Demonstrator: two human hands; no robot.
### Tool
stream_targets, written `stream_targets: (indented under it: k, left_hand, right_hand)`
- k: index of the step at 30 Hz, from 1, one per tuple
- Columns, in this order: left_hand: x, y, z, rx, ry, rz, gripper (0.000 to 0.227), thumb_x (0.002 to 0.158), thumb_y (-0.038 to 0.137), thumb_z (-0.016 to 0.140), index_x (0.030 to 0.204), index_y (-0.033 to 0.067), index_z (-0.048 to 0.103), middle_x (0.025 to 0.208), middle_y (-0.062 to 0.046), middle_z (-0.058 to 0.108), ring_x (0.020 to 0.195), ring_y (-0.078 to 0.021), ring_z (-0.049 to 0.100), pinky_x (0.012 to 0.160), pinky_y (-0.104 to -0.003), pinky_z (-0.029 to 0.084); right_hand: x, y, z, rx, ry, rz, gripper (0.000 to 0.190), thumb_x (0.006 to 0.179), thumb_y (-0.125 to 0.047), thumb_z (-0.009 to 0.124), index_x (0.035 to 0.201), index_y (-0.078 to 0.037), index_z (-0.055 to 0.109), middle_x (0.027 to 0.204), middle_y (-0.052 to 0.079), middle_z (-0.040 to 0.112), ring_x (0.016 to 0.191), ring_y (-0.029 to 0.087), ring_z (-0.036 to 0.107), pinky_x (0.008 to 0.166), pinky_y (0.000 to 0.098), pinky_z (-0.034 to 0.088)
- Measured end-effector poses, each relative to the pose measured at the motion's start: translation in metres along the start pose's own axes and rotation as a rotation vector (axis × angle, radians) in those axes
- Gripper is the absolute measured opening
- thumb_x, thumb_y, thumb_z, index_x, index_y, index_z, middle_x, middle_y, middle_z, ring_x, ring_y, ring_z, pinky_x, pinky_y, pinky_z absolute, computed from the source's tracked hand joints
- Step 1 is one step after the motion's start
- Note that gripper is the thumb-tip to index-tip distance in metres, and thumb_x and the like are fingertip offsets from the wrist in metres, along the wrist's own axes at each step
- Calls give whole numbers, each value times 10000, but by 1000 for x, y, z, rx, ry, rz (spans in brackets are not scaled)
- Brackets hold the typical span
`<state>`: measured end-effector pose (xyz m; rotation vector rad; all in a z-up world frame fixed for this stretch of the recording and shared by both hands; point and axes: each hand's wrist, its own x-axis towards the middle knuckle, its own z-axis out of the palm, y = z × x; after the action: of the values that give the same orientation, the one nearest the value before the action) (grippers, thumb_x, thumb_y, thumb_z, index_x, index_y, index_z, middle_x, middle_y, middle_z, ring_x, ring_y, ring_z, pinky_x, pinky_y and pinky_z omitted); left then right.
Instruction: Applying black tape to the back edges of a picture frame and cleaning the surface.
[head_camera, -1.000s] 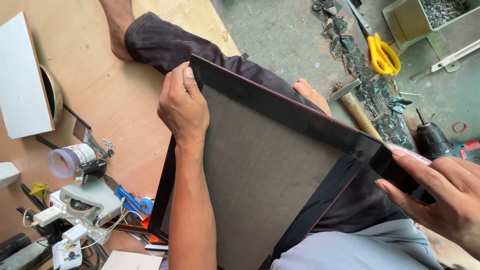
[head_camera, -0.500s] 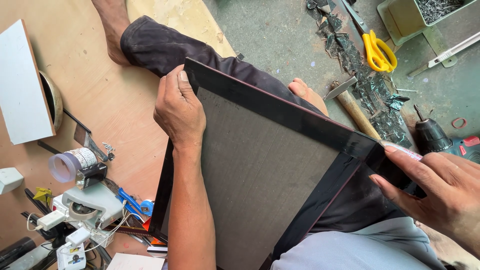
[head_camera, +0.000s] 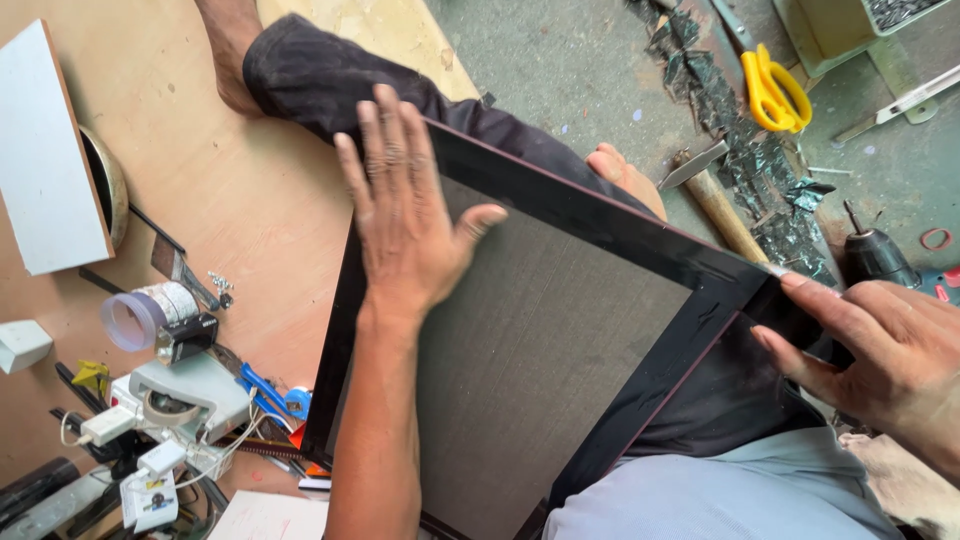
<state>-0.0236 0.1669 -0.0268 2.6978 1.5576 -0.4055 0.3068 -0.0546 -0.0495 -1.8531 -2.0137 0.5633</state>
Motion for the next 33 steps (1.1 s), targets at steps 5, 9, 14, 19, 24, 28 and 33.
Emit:
stream_targets:
  k: [5, 9, 14, 19, 24, 28, 33]
  left_hand:
    - [-11, 61, -39, 275, -630, 42, 1196, 903, 921, 162, 1645, 14, -73, 1730, -225, -102, 1611, -335, -86, 1290, -561, -46]
    - [-54, 129, -6, -190, -269, 352, 1175, 922, 874, 340, 1648, 1, 35, 1742, -235, 3, 1615, -361, -26, 1314, -572, -42]
    - [-83, 187, -6, -277, 5, 454, 1145, 905, 833, 437, 1678, 11, 242, 1754, -180, 161, 1641, -305, 91, 1351, -498, 25]
    - [-101, 195, -3, -318, 53, 448, 1025, 943, 764, 466, 1654, 37, 335, 1743, -109, 228, 1634, -265, 146, 1360, -472, 69]
    - [-104, 187, 0, -299, 89, 435, 1005, 957, 771, 457, 1670, 74, 328, 1750, -89, 240, 1643, -253, 143, 1376, -460, 61]
    - [-88, 160, 0, -314, 67, 404, 1055, 935, 811, 381, 1673, 59, 314, 1747, -123, 229, 1633, -265, 129, 1355, -462, 53]
    - [-38, 74, -11, -150, -203, 201, 1080, 897, 833, 184, 1631, 43, 135, 1717, -180, 104, 1594, -306, 61, 1328, -497, 56]
  right_hand:
    - [-8, 16, 18, 19, 67, -44, 568, 650, -161, 940, 1150, -13, 713, 583, 87, 507, 488, 217, 523, 472, 378, 400]
    - [-16, 28, 34, 43, 82, -84, 584, 699, -194, 939, 1183, -4, 674, 601, 84, 531, 517, 236, 548, 494, 391, 409]
    - [-21, 44, 51, 53, 224, -197, 599, 824, -251, 887, 1274, -25, 562, 874, 145, 625, 657, 267, 607, 577, 352, 462]
    - [-31, 64, 65, 36, 149, -208, 715, 781, -232, 847, 1376, -29, 508, 1018, 146, 640, 805, 298, 657, 692, 368, 526]
    - [-12, 39, 52, 10, 115, -247, 752, 762, -184, 842, 1390, 29, 488, 1068, 187, 654, 865, 323, 663, 706, 391, 530]
    - [2, 22, 38, -129, 101, -255, 687, 715, -130, 865, 1338, 1, 607, 1111, 193, 686, 857, 294, 676, 733, 392, 556]
    - [-8, 44, 55, -42, 90, -287, 662, 751, -103, 885, 1345, 1, 613, 1121, 177, 699, 886, 315, 675, 775, 431, 547]
